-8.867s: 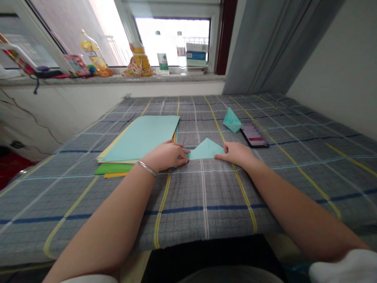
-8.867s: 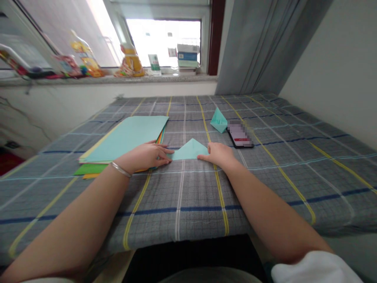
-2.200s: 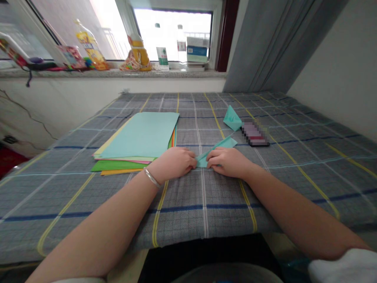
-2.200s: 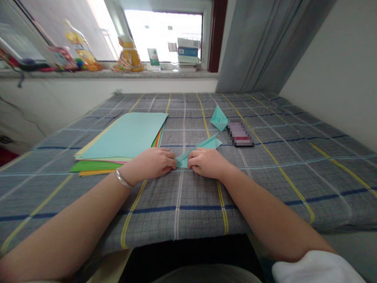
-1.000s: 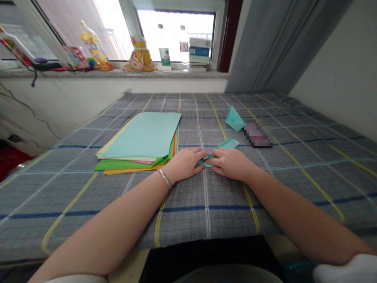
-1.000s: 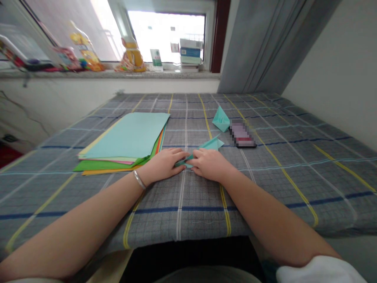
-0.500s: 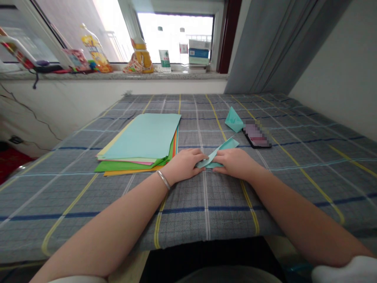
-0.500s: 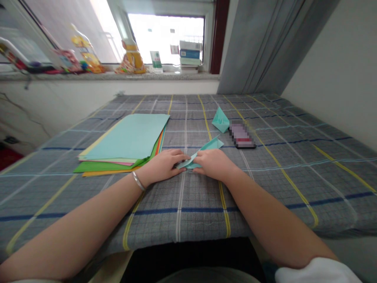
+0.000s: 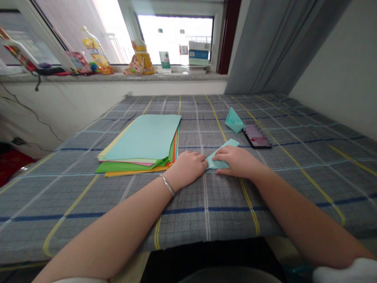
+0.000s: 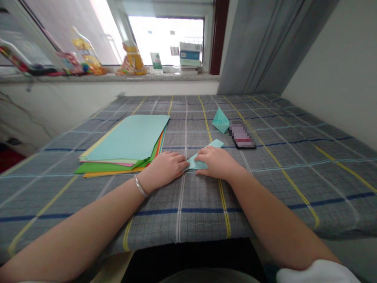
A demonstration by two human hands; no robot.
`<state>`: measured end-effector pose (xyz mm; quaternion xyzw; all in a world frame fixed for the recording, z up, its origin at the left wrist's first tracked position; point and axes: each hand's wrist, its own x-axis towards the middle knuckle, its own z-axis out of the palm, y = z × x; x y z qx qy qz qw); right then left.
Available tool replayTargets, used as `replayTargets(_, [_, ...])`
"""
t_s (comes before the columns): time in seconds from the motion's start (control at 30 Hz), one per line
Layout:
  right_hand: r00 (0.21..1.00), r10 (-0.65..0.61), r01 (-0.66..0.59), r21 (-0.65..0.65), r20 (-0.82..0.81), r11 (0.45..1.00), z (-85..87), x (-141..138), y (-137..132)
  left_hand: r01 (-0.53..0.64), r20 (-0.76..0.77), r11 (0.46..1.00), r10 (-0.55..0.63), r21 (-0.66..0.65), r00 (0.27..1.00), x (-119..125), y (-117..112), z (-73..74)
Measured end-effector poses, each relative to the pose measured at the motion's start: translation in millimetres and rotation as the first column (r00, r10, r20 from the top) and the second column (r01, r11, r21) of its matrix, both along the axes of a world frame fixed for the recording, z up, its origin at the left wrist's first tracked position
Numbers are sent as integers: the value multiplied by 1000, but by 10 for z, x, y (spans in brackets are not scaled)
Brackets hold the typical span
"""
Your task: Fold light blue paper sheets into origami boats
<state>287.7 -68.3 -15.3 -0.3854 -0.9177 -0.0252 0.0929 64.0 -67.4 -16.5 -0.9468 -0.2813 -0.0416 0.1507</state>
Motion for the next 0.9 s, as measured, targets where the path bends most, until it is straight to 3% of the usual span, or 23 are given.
replayTargets(0.2, [992,-129,129,-11,11,992,-3,21,-26,13,11,998,-13,64,1000,13,-5,-24])
replayTargets(0.43, [981,-186,188,-32,56,982,12,66,-33,-65,37,998,64,26,997,25,-6,15])
replayTargets(0.6, [972,-233,233,-81,5,969,22,205,29,-183,83,983,183,-10,980,31,-13,33])
replayTargets(0.73, [955,-243,232,-82,-172,969,42,311,90,-282,145,958,287,-54,947,4,15,10])
replayTargets(0.83, [910,-302,312,-8,-283,950,8,345,144,-409,223,901,432,-142,874,-30,54,-12])
replayTargets(0.9, [887,-333,343,-25,-321,939,-41,336,173,-461,255,861,505,-216,824,-54,88,-28])
